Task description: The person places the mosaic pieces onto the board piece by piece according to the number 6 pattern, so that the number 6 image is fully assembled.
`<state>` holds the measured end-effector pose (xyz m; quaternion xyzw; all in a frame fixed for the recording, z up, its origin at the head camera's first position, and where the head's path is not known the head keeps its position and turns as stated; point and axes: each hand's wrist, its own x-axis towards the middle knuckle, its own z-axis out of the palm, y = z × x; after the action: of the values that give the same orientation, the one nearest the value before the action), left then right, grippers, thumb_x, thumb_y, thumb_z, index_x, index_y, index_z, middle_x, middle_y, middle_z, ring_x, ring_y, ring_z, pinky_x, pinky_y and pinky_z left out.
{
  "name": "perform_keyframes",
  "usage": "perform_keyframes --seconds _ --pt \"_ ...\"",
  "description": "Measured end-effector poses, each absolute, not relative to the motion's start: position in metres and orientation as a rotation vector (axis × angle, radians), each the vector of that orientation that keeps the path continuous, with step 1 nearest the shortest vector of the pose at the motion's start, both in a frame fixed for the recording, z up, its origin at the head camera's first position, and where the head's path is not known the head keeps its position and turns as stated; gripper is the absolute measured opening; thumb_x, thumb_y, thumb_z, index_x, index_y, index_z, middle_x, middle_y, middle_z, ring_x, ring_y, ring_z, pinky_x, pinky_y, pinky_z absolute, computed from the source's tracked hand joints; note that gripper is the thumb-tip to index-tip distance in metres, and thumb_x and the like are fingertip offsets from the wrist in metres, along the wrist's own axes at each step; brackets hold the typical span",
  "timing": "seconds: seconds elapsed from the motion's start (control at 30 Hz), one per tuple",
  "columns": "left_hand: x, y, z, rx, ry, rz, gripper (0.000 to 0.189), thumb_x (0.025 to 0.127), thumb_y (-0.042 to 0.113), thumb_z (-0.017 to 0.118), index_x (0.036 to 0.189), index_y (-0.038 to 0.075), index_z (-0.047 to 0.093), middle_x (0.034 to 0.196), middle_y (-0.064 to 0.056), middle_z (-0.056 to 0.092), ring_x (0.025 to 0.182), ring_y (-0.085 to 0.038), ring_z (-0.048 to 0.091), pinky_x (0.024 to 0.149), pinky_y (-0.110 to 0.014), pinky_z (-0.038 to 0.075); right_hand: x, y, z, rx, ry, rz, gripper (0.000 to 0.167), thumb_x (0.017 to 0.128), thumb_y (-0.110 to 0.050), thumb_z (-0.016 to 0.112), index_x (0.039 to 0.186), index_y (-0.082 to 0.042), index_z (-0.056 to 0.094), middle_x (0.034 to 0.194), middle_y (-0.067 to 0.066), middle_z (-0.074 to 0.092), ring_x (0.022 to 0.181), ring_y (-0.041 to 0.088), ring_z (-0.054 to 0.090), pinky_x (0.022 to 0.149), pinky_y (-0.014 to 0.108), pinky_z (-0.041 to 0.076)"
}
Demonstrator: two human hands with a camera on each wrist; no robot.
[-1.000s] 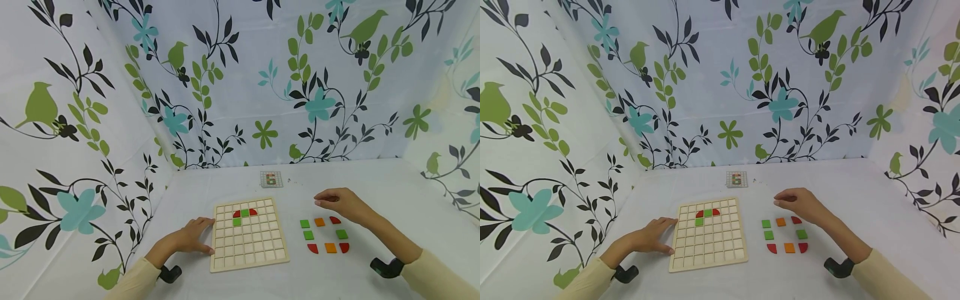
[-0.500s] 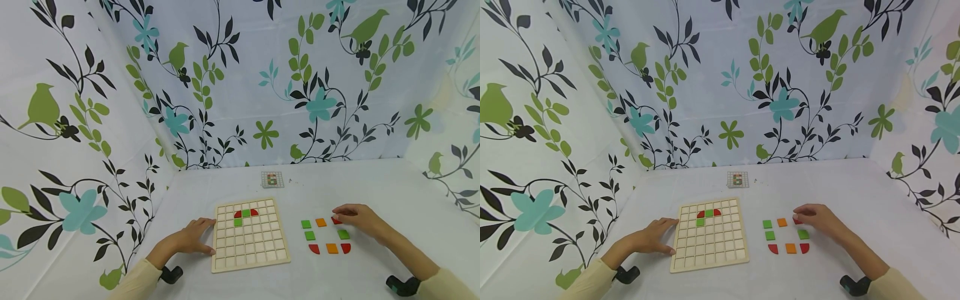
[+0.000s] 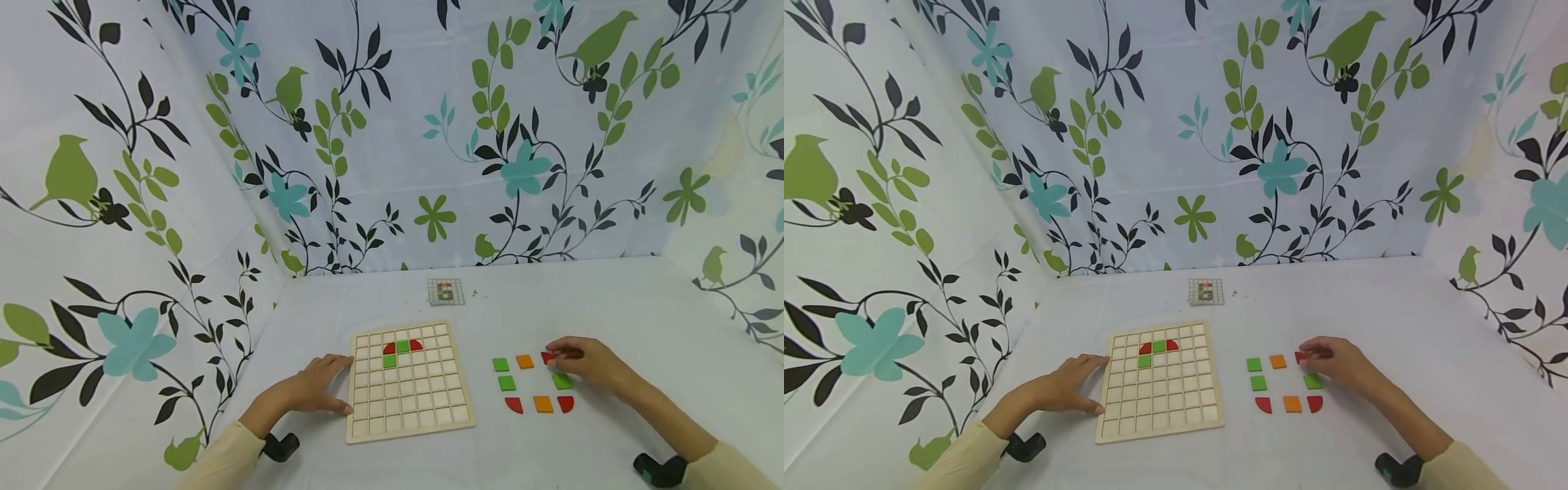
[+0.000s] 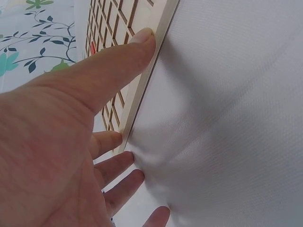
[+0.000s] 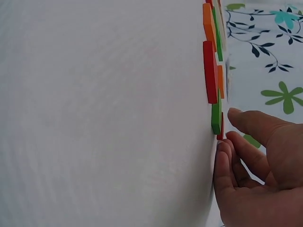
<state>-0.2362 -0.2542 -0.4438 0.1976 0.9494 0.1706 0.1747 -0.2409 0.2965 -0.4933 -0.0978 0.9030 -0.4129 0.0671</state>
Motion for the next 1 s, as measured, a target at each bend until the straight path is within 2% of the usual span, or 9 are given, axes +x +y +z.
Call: perform_keyframes --seconds 0.2,0.67,1.0 --pt "-0.2371 -0.2549 -0.4444 0.566 2.694 0.483 0.098 0.083 0.042 0.09 0.159 0.004 0.042 0.161 -0.02 0.042 0.145 -0.047 0.039 0.113 -0.069 0.038 -0.2419 0.292 -0.4939 -0.363 2.806 -1.172 0.036 0.094 -0.019 0.08 0.123 0.001 0.072 0.111 0.007 0.073 0.097 0.021 0.063 0.079 0.018 0.053" --pt "-0.2402 -0.2568 -0.4493 0.58 2.687 0.461 0.1 0.084 0.048 0.087 0.161 0.005 0.04 0.162 -0.021 0.041 0.146 -0.047 0.038 0.115 -0.068 0.037 -0.2415 0.2875 -0.4983 -0.381 2.868 -1.105 0.027 0.095 -0.012 0.077 0.118 0.001 0.072 0.104 0.003 0.07 0.094 0.02 0.062 0.078 0.019 0.054" --pt "-0.2389 -0.2564 -0.4487 0.555 2.69 0.479 0.1 0.083 0.045 0.09 0.16 0.005 0.041 0.162 -0.02 0.041 0.147 -0.046 0.037 0.115 -0.066 0.037 -0.243 0.2891 -0.5002 -0.405 2.892 -1.095 0.025 0.095 -0.01 0.077 0.117 0.001 0.072 0.102 0.001 0.071 0.093 0.019 0.062 0.078 0.018 0.054"
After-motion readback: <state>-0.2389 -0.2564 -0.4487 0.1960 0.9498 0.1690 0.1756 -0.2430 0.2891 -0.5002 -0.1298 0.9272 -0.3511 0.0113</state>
